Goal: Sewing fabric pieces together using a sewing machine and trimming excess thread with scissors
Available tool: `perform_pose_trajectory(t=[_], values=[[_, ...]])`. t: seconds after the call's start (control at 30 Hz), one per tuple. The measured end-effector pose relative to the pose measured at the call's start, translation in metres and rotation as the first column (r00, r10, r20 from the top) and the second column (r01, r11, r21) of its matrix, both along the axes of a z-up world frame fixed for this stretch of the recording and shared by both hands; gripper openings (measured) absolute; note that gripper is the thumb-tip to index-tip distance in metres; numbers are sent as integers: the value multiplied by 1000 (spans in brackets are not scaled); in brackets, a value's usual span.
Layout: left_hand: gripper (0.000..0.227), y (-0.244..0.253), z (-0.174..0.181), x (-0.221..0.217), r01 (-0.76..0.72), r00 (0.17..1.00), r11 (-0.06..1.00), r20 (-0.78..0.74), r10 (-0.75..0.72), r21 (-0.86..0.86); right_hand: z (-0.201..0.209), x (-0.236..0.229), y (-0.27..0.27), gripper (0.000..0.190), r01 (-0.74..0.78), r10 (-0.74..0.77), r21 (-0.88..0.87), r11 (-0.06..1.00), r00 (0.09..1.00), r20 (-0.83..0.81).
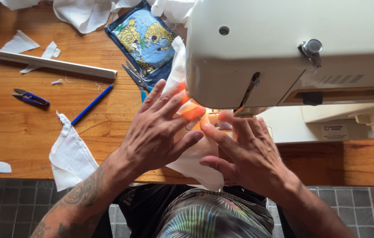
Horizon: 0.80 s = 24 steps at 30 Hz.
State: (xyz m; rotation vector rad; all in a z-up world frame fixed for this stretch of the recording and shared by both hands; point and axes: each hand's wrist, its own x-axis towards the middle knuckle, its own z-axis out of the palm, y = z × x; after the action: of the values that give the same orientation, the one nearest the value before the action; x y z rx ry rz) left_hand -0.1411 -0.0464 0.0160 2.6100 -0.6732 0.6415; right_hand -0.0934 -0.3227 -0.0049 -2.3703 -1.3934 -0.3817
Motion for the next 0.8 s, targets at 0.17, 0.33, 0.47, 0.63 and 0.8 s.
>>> perform_pose_trajectory(t=[0.17,0.33,0.47,0.63,0.8], values=[[36,-1,-1,11,-34,999,999,13,34,24,-5,1,2,72,31,-31,33,999,999,12],[35,-2,-8,23,-22,1000,999,0,22,32,-5,3,-1,77,46,-48,38,998,998,35],[36,-2,-18,29,-42,999,999,-4,42,-24,0,4,0,78,39,-38,-11,999,996,83],[26,-4,-23,31,-77,997,995,4,77,-61,-6,1,4,82,56,-56,7,998,995,82],[18,-18,-25,35,-281,944,922,-251,215,-266,-8,-2,4,84,76,-76,-9,997,997,31]])
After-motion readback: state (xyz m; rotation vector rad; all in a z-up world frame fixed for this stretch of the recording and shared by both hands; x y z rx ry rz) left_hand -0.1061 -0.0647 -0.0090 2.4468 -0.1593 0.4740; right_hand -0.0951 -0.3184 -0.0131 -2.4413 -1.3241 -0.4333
